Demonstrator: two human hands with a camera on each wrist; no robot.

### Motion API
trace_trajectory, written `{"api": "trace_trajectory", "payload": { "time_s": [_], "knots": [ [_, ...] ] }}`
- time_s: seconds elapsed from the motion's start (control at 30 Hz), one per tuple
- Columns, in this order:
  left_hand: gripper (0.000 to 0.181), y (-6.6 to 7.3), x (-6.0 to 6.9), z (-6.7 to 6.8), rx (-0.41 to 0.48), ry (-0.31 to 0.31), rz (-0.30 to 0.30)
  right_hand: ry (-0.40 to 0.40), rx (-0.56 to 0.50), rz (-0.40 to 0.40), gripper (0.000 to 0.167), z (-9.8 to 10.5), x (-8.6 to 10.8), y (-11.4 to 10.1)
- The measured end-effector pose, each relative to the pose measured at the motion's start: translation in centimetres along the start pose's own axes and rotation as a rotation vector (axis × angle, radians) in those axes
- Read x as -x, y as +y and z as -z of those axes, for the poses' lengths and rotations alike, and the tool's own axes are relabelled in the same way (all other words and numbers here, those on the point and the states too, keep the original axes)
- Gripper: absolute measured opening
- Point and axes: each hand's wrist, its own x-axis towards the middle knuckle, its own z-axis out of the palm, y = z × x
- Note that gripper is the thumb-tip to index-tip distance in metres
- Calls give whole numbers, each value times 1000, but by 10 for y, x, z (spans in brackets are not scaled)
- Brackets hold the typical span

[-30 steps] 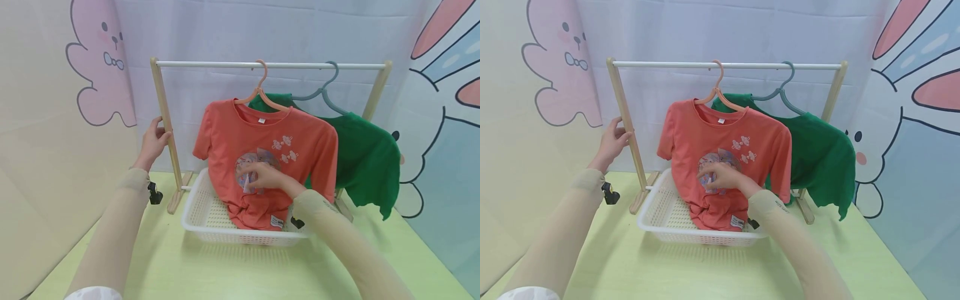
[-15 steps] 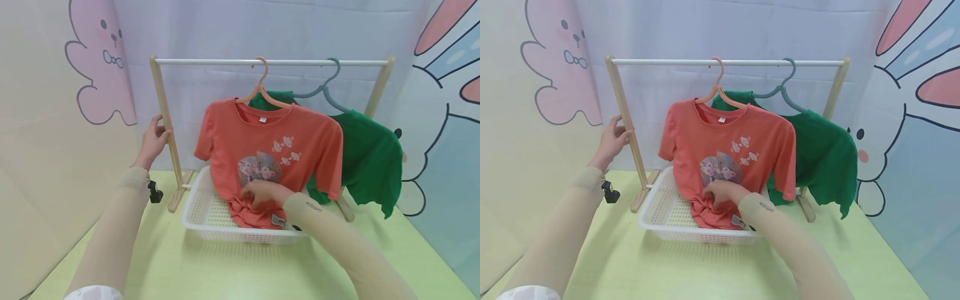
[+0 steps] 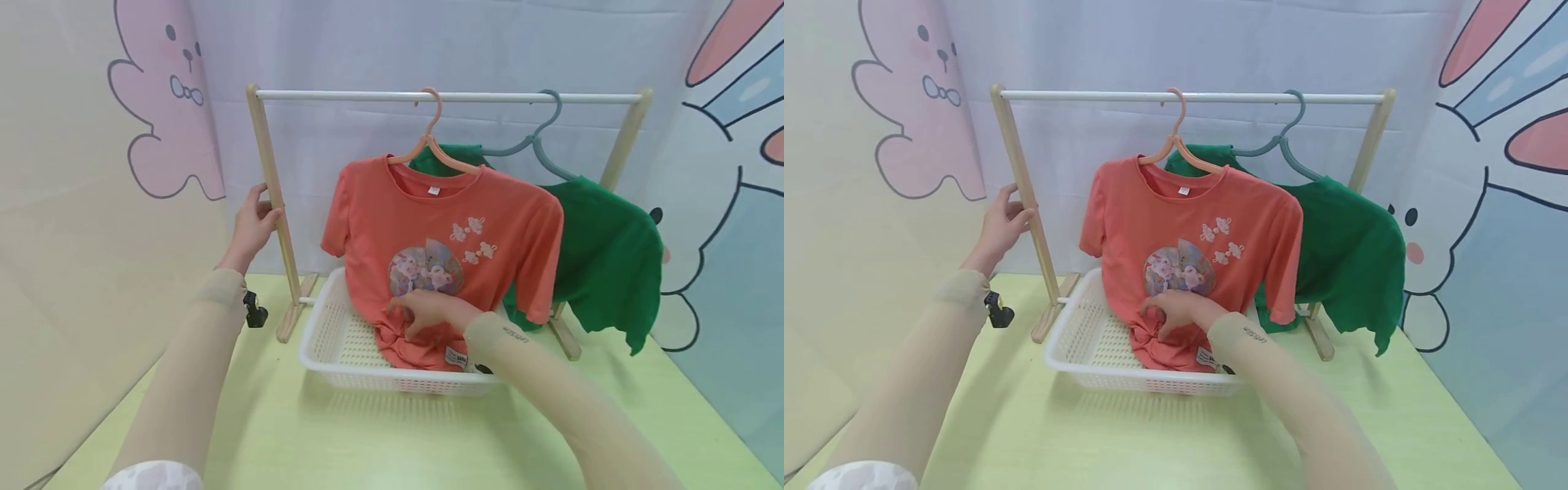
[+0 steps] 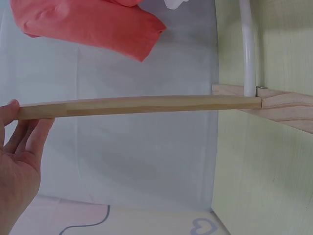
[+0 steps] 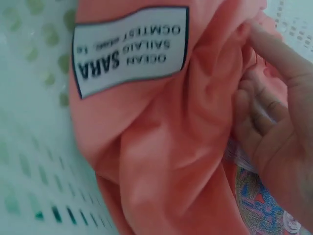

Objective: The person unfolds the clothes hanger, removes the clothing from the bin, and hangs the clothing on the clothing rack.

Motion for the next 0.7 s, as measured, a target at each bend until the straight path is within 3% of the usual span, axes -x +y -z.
{"api": "trace_trajectory", "payload": {
  "time_s": [0.1, 0.3, 0.47, 0.57, 0.7],
  "knots": [
    [56, 0, 0, 1, -2, -6, -1, -75, -5, -66, 65, 1, 3, 0],
    [56, 6, 3, 1, 14, -13, 5, -147, -31, -61, 57, 0, 2, 9],
    [57, 5, 2, 0, 23, -15, -1, -51, 34, -1, 26, -7, -4, 21],
    [56, 0, 0, 0, 16, -10, -7, 21, 49, 33, 17, -7, -5, 23],
    [55, -1, -1, 1, 5, -3, -3, 107, -43, 19, 13, 1, -1, 21]
  ]
}}
